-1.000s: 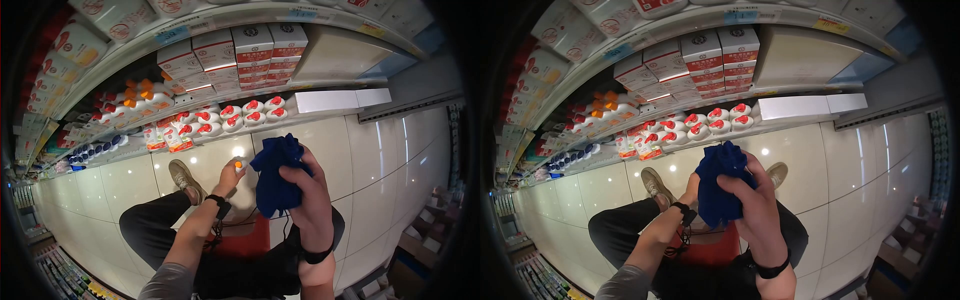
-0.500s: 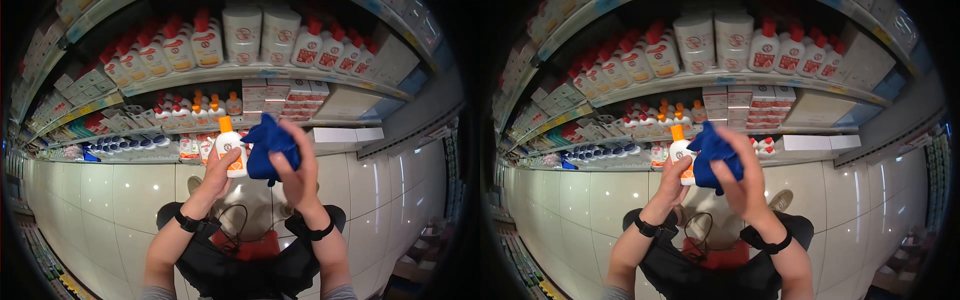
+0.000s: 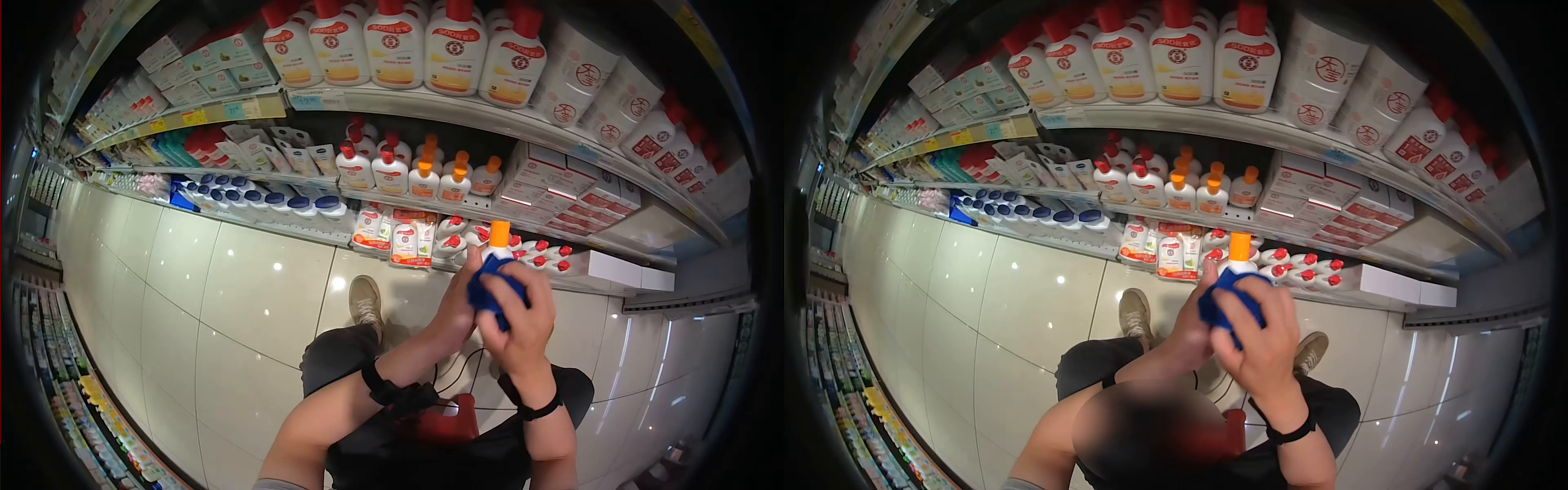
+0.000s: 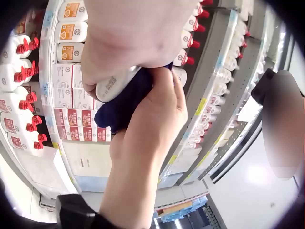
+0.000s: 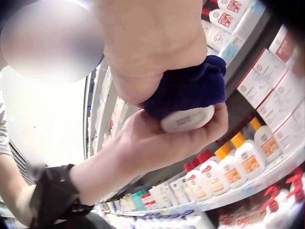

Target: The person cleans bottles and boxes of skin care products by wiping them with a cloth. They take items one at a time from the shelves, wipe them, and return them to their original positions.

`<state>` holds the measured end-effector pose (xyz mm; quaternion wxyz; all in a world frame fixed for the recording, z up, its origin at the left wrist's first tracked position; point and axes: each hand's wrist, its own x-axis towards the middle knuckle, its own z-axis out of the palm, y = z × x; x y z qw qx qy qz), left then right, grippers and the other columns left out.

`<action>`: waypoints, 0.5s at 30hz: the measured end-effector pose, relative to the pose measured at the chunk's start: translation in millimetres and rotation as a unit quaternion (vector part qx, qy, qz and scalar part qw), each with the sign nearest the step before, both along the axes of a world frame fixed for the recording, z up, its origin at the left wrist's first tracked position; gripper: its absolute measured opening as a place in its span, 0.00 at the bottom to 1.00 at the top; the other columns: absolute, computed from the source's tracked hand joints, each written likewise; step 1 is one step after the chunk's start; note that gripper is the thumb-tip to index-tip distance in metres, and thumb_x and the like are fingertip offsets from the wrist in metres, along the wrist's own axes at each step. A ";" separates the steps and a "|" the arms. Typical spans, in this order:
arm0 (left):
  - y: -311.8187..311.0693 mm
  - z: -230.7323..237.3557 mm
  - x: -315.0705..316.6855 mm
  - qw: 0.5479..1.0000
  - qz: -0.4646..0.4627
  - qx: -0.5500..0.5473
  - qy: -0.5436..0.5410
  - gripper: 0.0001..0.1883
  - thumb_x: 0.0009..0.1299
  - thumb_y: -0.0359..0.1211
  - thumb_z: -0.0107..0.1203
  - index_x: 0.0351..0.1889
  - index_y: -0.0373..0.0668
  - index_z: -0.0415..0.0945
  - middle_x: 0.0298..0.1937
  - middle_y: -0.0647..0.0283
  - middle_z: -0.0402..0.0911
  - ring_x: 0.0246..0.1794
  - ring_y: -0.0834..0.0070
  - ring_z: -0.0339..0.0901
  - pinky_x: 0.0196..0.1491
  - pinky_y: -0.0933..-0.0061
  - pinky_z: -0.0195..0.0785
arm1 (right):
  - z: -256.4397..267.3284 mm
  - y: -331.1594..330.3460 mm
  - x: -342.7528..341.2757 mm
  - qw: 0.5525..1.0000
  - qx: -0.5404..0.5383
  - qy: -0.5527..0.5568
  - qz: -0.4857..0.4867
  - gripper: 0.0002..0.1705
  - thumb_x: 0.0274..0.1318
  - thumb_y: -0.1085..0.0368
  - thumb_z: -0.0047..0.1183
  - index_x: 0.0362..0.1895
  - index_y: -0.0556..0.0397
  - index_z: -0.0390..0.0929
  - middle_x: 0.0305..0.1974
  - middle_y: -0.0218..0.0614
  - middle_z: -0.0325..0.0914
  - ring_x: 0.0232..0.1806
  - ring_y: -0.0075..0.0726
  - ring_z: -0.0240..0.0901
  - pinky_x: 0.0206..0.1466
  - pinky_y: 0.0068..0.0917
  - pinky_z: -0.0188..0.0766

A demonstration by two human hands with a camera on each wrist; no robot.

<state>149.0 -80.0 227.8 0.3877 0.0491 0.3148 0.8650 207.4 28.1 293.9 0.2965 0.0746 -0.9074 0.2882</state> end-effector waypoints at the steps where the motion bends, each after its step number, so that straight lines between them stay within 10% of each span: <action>1: -1.8 -0.7 -2.7 0.994 -0.035 0.068 -0.082 0.40 0.83 0.65 0.30 0.77 0.43 0.60 0.59 0.62 0.79 0.61 0.73 0.78 0.67 0.67 0.71 | 1.0 -4.8 2.6 1.000 -0.001 0.000 0.004 0.25 0.39 0.70 0.62 0.48 0.50 0.86 0.48 0.46 0.78 0.45 0.56 0.76 0.48 0.47 0.76; 3: -0.5 5.6 -0.4 0.992 -0.029 0.076 -0.100 0.39 0.83 0.64 0.31 0.75 0.41 0.64 0.58 0.62 0.79 0.58 0.75 0.78 0.64 0.70 0.71 | 1.9 -9.7 3.3 1.000 0.012 0.000 0.016 0.25 0.38 0.70 0.62 0.47 0.50 0.87 0.48 0.46 0.78 0.44 0.54 0.76 0.49 0.46 0.76; 5: 9.6 14.0 9.0 0.988 0.124 -0.081 0.055 0.32 0.85 0.60 0.39 0.53 0.39 0.79 0.40 0.68 0.80 0.41 0.86 0.75 0.44 0.79 0.71 | 0.3 -4.3 -2.8 1.000 -0.014 0.019 -0.006 0.24 0.40 0.72 0.62 0.48 0.53 0.86 0.48 0.45 0.78 0.44 0.54 0.77 0.51 0.46 0.77; 9: 15.5 4.8 3.8 0.934 0.219 -0.249 0.136 0.24 0.87 0.50 0.43 0.50 0.40 0.80 0.32 0.74 0.72 0.30 0.89 0.63 0.32 0.77 0.59 | -0.2 4.4 -6.7 0.986 -0.132 -0.010 -0.103 0.18 0.53 0.74 0.58 0.50 0.59 0.83 0.49 0.45 0.78 0.49 0.51 0.78 0.55 0.40 0.74; 12: 11.4 11.8 -1.6 0.964 0.183 -0.193 0.007 0.30 0.86 0.58 0.35 0.50 0.43 0.77 0.36 0.71 0.78 0.35 0.85 0.74 0.42 0.78 0.69 | -0.3 3.8 -4.9 0.944 -0.309 -0.102 -0.056 0.18 0.57 0.75 0.55 0.53 0.61 0.81 0.51 0.45 0.77 0.51 0.42 0.77 0.60 0.32 0.70; 15: 7.9 0.7 -3.5 0.993 0.087 -0.044 -0.070 0.37 0.80 0.69 0.33 0.61 0.47 0.70 0.52 0.66 0.80 0.51 0.78 0.81 0.56 0.70 0.76 | -2.1 -6.8 1.2 0.963 -0.256 -0.083 -0.016 0.17 0.59 0.76 0.54 0.53 0.61 0.80 0.51 0.46 0.77 0.51 0.43 0.77 0.60 0.32 0.70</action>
